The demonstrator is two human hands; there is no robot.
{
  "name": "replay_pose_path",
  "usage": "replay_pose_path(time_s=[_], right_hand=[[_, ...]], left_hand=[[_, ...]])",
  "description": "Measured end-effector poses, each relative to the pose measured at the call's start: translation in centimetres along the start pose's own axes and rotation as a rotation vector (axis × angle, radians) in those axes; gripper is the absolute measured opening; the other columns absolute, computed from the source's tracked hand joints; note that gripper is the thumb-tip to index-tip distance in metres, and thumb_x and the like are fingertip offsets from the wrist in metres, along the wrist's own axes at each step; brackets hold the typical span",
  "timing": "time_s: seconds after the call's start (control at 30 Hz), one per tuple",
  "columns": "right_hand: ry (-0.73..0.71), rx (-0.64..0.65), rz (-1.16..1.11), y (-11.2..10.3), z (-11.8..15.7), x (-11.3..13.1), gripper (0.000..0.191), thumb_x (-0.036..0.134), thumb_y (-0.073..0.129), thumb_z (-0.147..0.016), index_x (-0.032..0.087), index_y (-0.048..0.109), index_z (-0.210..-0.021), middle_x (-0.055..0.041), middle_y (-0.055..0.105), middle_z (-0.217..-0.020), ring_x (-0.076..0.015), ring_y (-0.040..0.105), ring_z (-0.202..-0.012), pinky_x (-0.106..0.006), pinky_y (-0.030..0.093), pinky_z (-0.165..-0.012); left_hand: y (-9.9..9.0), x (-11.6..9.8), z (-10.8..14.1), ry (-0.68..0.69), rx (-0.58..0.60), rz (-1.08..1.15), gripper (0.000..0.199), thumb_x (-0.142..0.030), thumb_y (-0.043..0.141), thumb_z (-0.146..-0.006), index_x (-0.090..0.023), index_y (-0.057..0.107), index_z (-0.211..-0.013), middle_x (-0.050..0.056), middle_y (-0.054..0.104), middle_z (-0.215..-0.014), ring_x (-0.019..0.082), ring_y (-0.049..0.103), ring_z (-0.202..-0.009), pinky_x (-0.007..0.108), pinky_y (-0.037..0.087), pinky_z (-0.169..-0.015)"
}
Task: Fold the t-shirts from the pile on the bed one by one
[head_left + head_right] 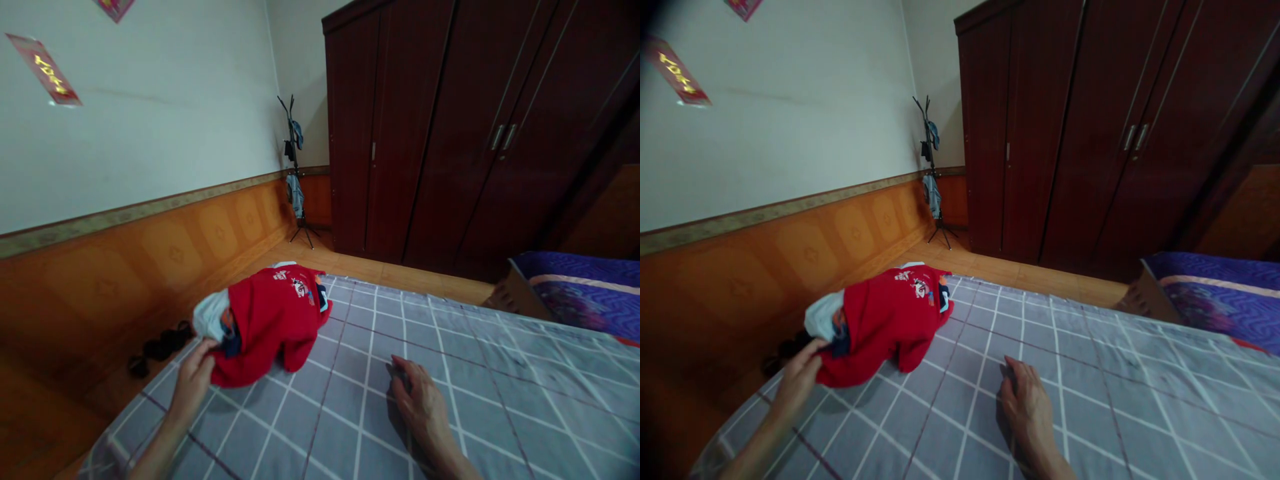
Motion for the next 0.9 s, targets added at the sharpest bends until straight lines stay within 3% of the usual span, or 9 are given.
replay_pose_path(time_s=[0.07, 0.17, 0.37, 0.57, 0.7, 0.9], right_hand=[[-0.008, 0.001, 0.0, 0.0, 0.0, 0.0, 0.037, 0.024, 0.04, -0.08, 0.012, 0.06, -0.11, -0.012, 0.065, -0.101, -0.0237, 0.06, -0.092, -0.038, 0.048, -0.083], [-0.016, -0.002, 0.007, 0.0, -0.1, 0.0, 0.037, 0.025, 0.04, -0.081, 0.012, 0.061, -0.109, -0.0124, 0.065, -0.102, -0.024, 0.061, -0.093, -0.038, 0.048, -0.083], [-0.012, 0.011, 0.029, -0.1, -0.4, 0.4, 0.039, 0.025, 0.039, -0.081, 0.01, 0.062, -0.108, -0.0137, 0.066, -0.102, -0.0244, 0.061, -0.094, -0.037, 0.047, -0.085], [0.007, 0.028, 0.039, -0.1, -0.7, 0.5, 0.039, 0.024, 0.04, -0.079, 0.01, 0.063, -0.108, -0.0127, 0.066, -0.101, -0.0233, 0.061, -0.093, -0.036, 0.047, -0.085], [0.011, 0.023, 0.03, -0.2, -0.7, 0.3, 0.039, 0.024, 0.04, -0.078, 0.011, 0.063, -0.108, -0.0117, 0.066, -0.1, -0.0227, 0.061, -0.093, -0.035, 0.047, -0.085], [0.007, 0.012, -0.001, -0.2, -0.7, 0.1, 0.038, 0.024, 0.041, -0.078, 0.012, 0.063, -0.107, -0.0115, 0.067, -0.1, -0.0231, 0.061, -0.092, -0.037, 0.047, -0.086]], left_hand=[[3.1, 5.3, 3.2, -0.104, 0.243, -0.02, 0.029, -0.036, 0.048, -0.055, -0.02, 0.064, -0.072, 0.006, 0.071, -0.074, 0.029, 0.068, -0.078, 0.042, 0.055, -0.078], [4.2, 7.5, 6.0, -0.097, 0.277, -0.021, 0.032, -0.034, 0.046, -0.06, -0.02, 0.066, -0.079, 0.007, 0.072, -0.088, 0.028, 0.066, -0.09, 0.041, 0.051, -0.087], [4.7, 6.1, 6.9, -0.034, 0.082, -0.141, 0.03, -0.034, 0.043, -0.065, -0.022, 0.065, -0.082, 0.007, 0.07, -0.094, 0.027, 0.064, -0.093, 0.042, 0.049, -0.088], [5.1, 7.3, 6.9, -0.08, 0.102, -0.105, 0.031, -0.034, 0.045, -0.066, -0.022, 0.065, -0.085, 0.006, 0.069, -0.093, 0.027, 0.064, -0.092, 0.04, 0.048, -0.087], [4.8, 6.3, 6.9, -0.042, 0.086, -0.053, 0.026, -0.031, 0.044, -0.067, -0.023, 0.063, -0.083, 0.006, 0.066, -0.093, 0.027, 0.061, -0.095, 0.042, 0.045, -0.092], [1.5, 2.9, 8.0, 0.077, -0.244, -0.049, 0.026, -0.025, 0.046, -0.069, -0.026, 0.056, -0.093, 0.007, 0.049, -0.106, 0.028, 0.051, -0.106, 0.043, 0.042, -0.096]])
Point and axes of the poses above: each hand's wrist, its own z-axis away from the middle knuckle, its own y-axis out of the palm, x = y × z, the point moved 7 cm from there along -z, towards the middle knuckle
